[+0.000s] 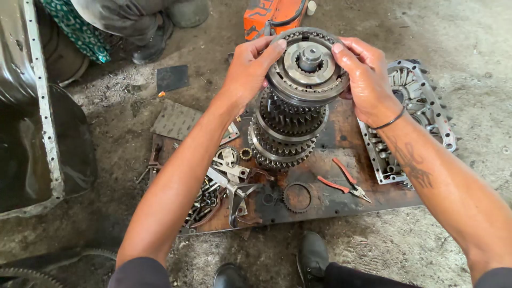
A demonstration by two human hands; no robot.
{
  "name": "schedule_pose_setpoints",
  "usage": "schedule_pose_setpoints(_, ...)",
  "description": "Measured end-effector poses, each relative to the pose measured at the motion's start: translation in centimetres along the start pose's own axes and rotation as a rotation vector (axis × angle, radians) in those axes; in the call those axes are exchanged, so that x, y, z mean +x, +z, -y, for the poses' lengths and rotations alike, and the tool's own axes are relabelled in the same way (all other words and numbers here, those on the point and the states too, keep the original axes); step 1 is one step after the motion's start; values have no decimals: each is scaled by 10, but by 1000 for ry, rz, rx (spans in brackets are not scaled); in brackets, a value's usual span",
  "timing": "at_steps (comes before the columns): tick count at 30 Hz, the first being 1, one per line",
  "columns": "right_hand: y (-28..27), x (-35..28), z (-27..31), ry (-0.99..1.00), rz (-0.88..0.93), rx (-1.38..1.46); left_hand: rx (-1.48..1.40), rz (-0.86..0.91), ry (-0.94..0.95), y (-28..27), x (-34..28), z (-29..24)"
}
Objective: The person assembles a multi-gear shaft by sliding bearings, washers, and gears onto the shaft, then installs a retaining ring using pliers. The person rotates and aligns each component by hand and secures the ring into place.
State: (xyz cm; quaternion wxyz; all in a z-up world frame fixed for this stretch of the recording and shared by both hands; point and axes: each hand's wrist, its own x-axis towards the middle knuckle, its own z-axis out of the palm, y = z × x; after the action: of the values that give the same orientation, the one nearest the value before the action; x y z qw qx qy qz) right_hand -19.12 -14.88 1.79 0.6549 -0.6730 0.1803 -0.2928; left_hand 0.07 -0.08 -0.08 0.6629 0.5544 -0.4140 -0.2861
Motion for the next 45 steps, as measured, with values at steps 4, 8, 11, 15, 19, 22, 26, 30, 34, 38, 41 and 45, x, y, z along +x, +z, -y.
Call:
schedule_pose_setpoints(4, -5, 8, -13, -54, 20, -1, 11, -20, 6, 0, 4, 5)
schedule_pose_setpoints(8, 6, 5, 4, -41, -28, -20, -30, -9, 38, 0, 13, 8)
schedule_pose_setpoints(11, 5, 7, 10, 8, -92, -66, -3, -40, 107, -3, 25, 13)
schedule_pose_setpoints(15, -12, 19, 12, -75, -18, -102, 27, -51, 158, -2, 30, -2)
schedule_pose_setpoints(19, -43, 38, -13, 90, -15, 28, 128, -87, -5, -7, 13, 17)
schedule_pose_setpoints(22, -42, 33, -16, 110, 13, 142, 279, -129, -119, -6, 13, 17)
schedule_pose_setpoints(26, -14, 11, -7, 12, -10, 23, 440, -169, -209, -9, 23, 16)
schedule_pose_setpoints(30, -6, 4, -7, -126, 4, -66, 271, -86, 206, -9, 21, 32)
schedule_pose_setpoints(34, -5, 5, -9, -161, -5, -95, 177, -37, 208, -8, 25, 36)
schedule_pose_setpoints(38, -10, 10, -15, -134, 7, -61, 176, -41, 257, -8, 24, 37)
schedule_pose_setpoints(41, -13, 13, -17, -154, 57, 20, 116, -36, 268, -4, 18, 41)
schedule_pose_setpoints(45, 10, 2, 10, -79, 55, 66, 81, -101, 196, 0, 12, 39)
